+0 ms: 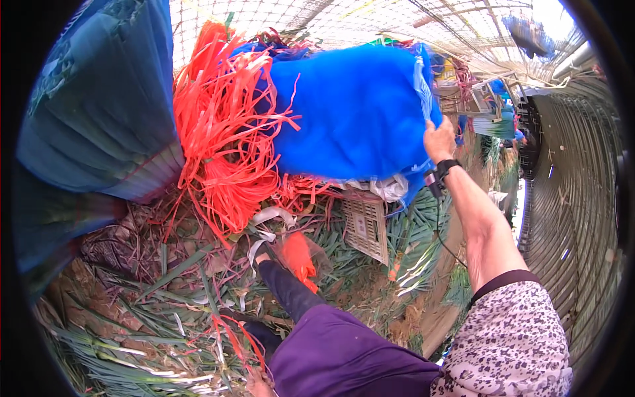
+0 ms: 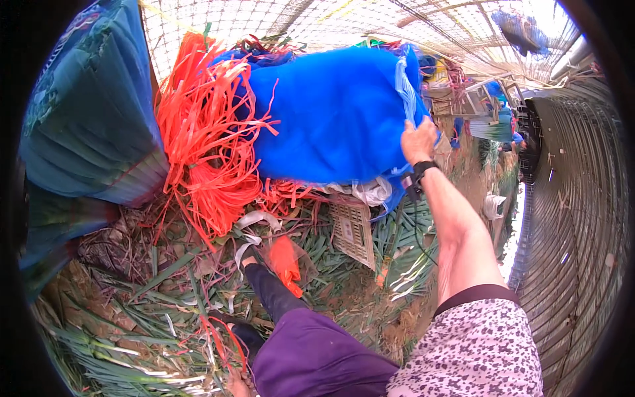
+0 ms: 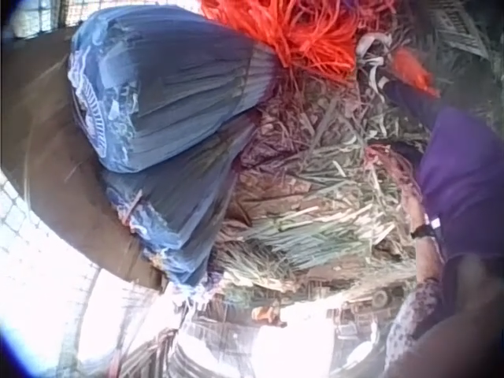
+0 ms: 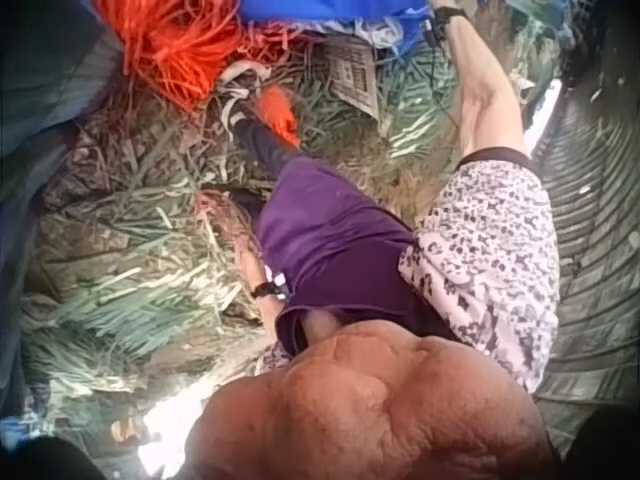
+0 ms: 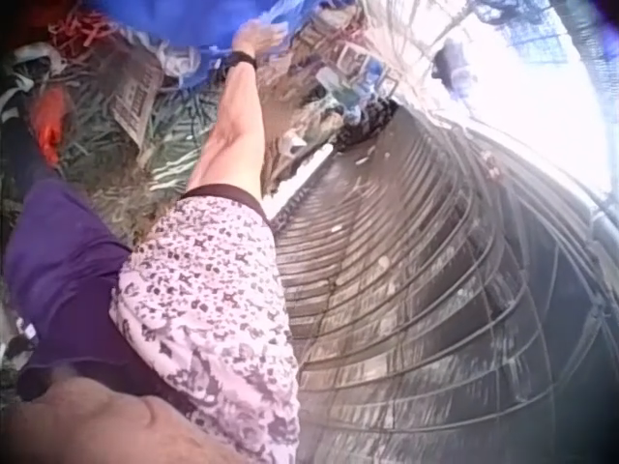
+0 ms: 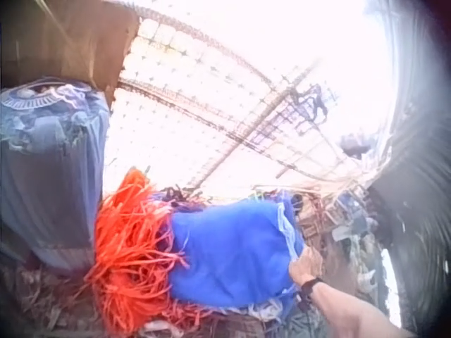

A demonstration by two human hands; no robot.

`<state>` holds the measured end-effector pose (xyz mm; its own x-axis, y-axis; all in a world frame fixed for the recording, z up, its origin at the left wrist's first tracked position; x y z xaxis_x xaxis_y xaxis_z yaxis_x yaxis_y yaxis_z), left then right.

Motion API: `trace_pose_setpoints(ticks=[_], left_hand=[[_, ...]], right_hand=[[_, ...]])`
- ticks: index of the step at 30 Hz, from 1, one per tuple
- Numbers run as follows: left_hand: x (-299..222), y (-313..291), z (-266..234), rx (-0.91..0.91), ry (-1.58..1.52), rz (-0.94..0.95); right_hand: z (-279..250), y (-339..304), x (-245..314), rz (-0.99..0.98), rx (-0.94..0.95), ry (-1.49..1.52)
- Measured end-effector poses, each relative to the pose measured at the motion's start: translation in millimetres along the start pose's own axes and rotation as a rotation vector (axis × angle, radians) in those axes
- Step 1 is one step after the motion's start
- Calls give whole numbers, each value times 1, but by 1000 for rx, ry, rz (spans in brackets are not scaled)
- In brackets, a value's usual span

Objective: The recorder is sorting, cleaning, bundling, and bagging leeks in an agricultural processing warehouse.

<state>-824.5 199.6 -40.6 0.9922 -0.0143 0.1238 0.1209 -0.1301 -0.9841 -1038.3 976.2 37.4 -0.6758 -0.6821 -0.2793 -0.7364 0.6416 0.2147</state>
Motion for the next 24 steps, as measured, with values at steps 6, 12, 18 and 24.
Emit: trace_pose_setpoints(ticks=[6,12,18,24], left_hand=[[-20,-16,-6,-227,700,395],[-21,-23,-1,-219,1133,364],[-35,-28,11,-141,456,-122],[-15,14,26,53,-65,8]], right_hand=[[61,-54,115,-449,210,228],[125,-54,160,-114,493,232],[97,-47,142,-35,308,609],[-6,-11,42,-4,-85,1019]])
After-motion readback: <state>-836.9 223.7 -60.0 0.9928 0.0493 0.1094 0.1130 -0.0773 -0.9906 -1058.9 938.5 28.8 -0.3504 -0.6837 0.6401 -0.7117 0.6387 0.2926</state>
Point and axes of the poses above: each hand's wrist, its own y-axis towards the middle knuckle, its own z-axis out of the palm, x = y × z, the point moved 5 cm from there along y, towards the middle knuckle, and after that the axes turned 15 degrees about -z, right-handed, at the moved point
